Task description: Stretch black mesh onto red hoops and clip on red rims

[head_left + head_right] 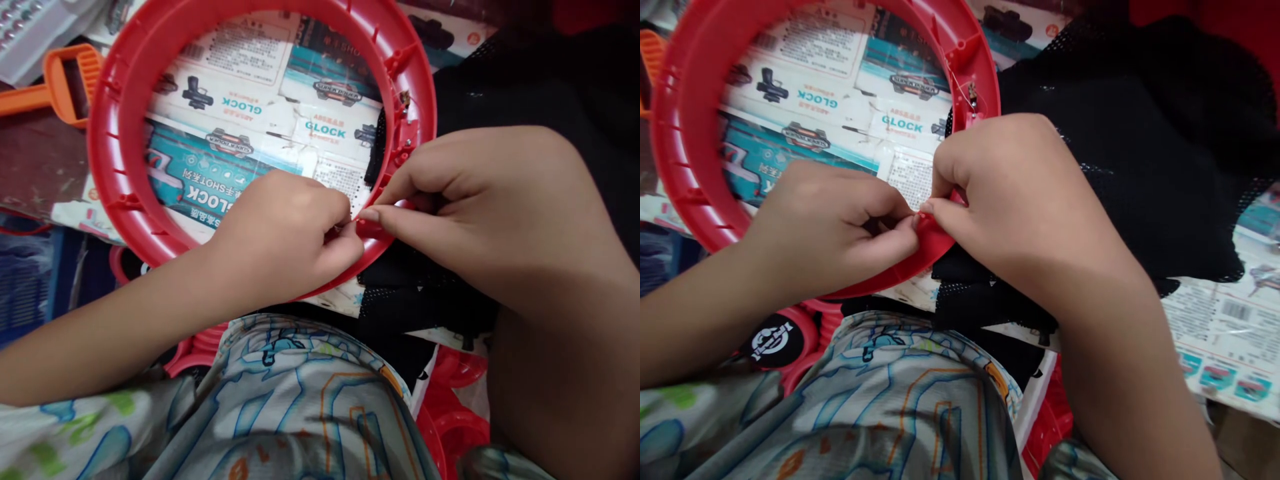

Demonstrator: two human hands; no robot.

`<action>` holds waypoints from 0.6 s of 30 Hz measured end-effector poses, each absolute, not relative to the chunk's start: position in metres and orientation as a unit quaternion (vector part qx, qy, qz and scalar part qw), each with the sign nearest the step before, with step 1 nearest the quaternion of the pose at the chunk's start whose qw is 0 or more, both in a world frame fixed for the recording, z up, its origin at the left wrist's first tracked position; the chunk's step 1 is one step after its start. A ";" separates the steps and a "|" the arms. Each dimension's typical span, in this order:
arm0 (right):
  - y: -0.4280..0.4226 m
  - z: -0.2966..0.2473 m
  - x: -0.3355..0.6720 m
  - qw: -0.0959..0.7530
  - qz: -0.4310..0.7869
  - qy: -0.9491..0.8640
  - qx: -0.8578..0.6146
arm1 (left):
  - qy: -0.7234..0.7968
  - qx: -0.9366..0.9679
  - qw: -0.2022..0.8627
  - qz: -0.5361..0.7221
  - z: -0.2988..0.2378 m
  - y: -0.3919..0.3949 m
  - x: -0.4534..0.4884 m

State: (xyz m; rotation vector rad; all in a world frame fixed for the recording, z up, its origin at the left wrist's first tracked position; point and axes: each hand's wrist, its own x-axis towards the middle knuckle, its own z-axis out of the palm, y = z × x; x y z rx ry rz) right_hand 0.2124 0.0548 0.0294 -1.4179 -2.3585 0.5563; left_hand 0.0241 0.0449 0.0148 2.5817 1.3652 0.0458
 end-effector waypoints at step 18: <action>0.056 0.032 0.221 0.159 0.217 -0.841 -0.470 | 0.426 0.901 0.068 0.055 0.010 0.043 0.021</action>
